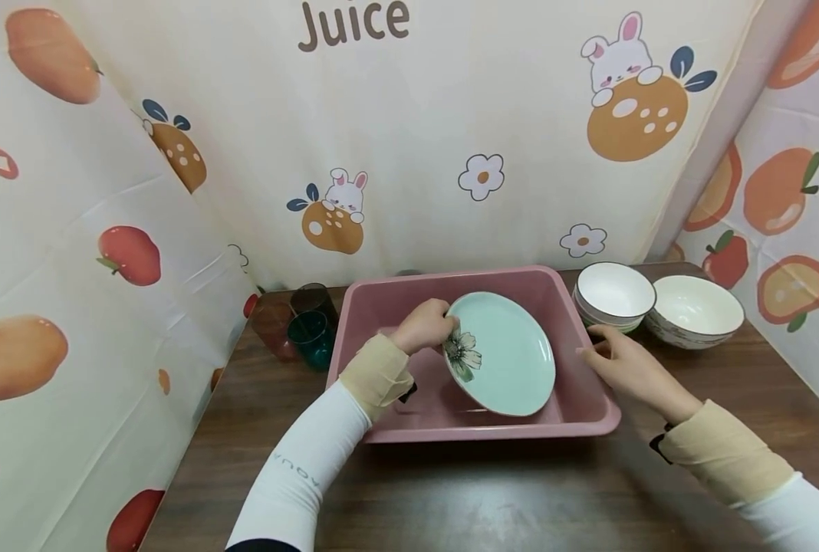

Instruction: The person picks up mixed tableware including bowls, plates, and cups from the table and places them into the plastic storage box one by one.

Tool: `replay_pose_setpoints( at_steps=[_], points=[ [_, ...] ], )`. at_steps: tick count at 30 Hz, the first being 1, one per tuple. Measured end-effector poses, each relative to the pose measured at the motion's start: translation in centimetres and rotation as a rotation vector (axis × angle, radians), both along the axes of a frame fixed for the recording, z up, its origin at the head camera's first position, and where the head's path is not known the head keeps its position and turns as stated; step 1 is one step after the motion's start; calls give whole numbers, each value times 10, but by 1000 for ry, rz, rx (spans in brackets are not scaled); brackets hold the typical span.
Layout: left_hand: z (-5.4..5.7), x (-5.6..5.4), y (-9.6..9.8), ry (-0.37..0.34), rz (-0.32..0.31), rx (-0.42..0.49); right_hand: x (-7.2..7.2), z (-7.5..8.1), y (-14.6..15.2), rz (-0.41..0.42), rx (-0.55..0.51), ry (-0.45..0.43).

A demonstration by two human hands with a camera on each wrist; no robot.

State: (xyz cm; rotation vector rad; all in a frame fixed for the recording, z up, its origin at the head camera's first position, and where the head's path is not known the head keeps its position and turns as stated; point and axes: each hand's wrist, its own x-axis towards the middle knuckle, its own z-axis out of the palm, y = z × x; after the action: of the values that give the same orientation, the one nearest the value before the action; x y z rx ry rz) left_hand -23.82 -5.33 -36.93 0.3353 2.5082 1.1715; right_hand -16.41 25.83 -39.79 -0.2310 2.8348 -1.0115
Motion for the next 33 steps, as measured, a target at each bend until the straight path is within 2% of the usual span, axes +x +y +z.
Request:
replay_pose_setpoints(
  at_steps=[3,9,15,24,29,33],
  points=[
    [-7,0,2,-27,2,-13,0,-4,-4,2,-29,15],
    [-20,-1,3,-100,35,-1,3,-10,-12,-47,-36,40],
    [-30,-3,2,-133,22,-6,4,-12,-16,-68,-34,70],
    [-55,-14,1,-103,40,-114,5,-14,-17,-88,-40,88],
    [-65,-16,1,-141,88,-99,6,-15,-20,-106,-25,114],
    [-67,-14,1,-127,116,-92,7,-16,-21,-117,-21,136]
  ],
)
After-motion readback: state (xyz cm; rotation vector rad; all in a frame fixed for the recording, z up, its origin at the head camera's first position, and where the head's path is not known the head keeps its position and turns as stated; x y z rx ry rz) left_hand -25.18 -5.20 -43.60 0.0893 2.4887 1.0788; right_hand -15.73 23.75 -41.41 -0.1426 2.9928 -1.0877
